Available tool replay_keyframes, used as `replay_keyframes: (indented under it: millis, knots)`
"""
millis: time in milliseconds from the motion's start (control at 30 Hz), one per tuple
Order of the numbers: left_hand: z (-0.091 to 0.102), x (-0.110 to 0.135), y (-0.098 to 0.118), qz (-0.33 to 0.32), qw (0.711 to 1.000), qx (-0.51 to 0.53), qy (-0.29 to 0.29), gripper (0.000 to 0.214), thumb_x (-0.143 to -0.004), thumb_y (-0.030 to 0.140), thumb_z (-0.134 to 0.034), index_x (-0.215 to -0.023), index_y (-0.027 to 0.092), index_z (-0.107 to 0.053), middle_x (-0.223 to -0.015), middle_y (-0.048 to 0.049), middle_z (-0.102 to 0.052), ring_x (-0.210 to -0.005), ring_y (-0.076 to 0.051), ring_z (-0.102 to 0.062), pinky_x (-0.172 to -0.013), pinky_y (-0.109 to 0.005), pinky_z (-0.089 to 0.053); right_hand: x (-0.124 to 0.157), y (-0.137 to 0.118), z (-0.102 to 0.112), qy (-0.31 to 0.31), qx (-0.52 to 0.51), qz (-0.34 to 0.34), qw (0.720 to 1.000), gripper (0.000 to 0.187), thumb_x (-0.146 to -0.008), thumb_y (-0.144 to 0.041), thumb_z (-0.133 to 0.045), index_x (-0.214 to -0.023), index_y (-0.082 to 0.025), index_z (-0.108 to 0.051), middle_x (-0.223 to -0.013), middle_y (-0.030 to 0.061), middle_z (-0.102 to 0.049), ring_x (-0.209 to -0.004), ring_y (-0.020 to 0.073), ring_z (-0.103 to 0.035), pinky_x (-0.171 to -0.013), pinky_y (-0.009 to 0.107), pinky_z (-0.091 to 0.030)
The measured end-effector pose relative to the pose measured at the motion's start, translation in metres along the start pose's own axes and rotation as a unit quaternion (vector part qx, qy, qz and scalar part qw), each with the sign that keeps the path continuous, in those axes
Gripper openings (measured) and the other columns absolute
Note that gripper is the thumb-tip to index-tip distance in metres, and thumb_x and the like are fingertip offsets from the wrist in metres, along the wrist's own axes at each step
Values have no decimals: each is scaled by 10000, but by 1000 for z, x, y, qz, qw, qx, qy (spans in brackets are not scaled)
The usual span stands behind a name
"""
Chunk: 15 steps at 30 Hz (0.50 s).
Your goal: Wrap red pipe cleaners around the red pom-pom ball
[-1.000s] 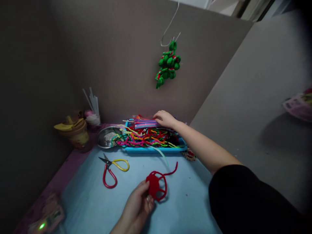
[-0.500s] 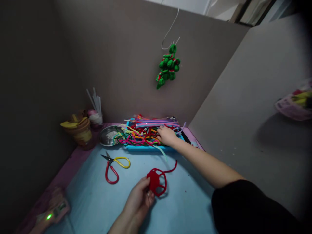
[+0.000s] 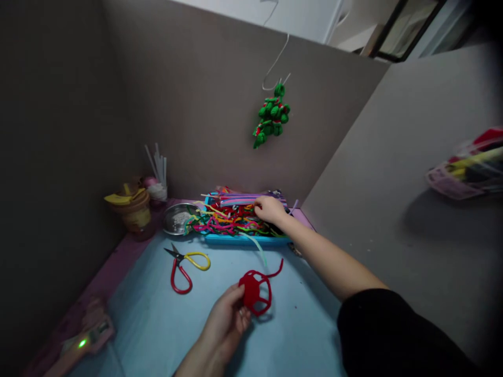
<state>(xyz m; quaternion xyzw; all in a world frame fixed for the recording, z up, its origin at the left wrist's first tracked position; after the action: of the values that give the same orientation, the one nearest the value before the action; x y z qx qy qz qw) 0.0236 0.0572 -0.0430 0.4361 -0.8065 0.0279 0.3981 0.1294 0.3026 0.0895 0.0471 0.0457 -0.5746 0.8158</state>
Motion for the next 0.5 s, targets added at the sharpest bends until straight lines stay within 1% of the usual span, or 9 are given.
replay_keyframes:
  millis: [67, 167, 200, 267, 333, 400, 500]
  knots:
    - [1, -1, -5, 10, 1000, -2, 2, 108, -858, 115, -567, -963, 93, -584, -625, -47, -670, -394, -82, -561, -392, -149, -427, 4, -23, 7, 11, -12, 39, 999, 359, -903, -221, -396, -1131, -205, -673, -1182, 69, -689, -1079, 205, -620, -886, 270, -454]
    - [4, -4, -7, 10, 1000, -4, 10, 134, -850, 112, -576, -981, 88, -590, -647, -55, -683, -411, -88, -581, -386, -144, -421, 3, -66, 1, -9, -27, 113, 993, 329, -890, -228, -453, -1123, -273, -682, -1164, 2, -704, -1064, 167, -630, -881, 228, -452]
    - [5, -5, -5, 6, 1000, -5, 12, 135, -850, 113, -574, -982, 85, -592, -642, -55, -683, -408, -88, -580, -382, -143, -417, 1, -77, -3, -14, -26, 128, 991, 327, -879, -223, -474, -1124, -280, -682, -1154, 1, -709, -1059, 173, -633, -869, 232, -458]
    - [8, -7, -1, -2, 1000, -2, 20, 125, -853, 117, -570, -971, 82, -594, -618, -50, -676, -388, -82, -564, -376, -142, -414, -6, -92, -11, -22, -17, 139, 990, 305, -860, -205, -495, -1073, -251, -709, -1077, 39, -734, -1023, 206, -645, -844, 263, -470]
    - [9, -8, 5, -13, 1000, 3, 24, 119, -846, 118, -579, -958, 81, -593, -595, -44, -668, -371, -80, -549, -370, -142, -410, -12, -96, -16, -27, -6, 134, 991, 247, -835, -189, -526, -950, -207, -744, -970, 84, -752, -965, 235, -658, -829, 290, -475]
    - [9, -7, 12, -26, 999, 9, 24, 128, -836, 115, -593, -959, 80, -592, -596, -48, -671, -377, -84, -556, -369, -140, -407, -17, -92, -16, -24, -4, 121, 992, 204, -813, -174, -551, -860, -194, -749, -922, 100, -751, -933, 240, -660, -833, 297, -471]
    - [8, -5, 14, -27, 999, 19, 21, 138, -833, 107, -595, -968, 81, -596, -615, -52, -680, -388, -83, -561, -368, -137, -405, -20, -75, 0, 9, -22, 88, 996, 212, -833, -179, -524, -875, -199, -730, -981, 110, -732, -977, 234, -639, -870, 299, -453]
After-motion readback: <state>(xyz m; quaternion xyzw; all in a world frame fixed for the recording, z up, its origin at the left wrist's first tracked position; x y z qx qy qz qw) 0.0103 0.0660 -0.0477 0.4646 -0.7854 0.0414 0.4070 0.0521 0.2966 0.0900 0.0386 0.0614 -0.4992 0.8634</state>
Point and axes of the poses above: each hand's wrist, its own x-axis away from the middle knuckle, its own z-axis out of the back of the hand, y = z × x, the point moved 9 cm from there along -x, towards the middle knuckle
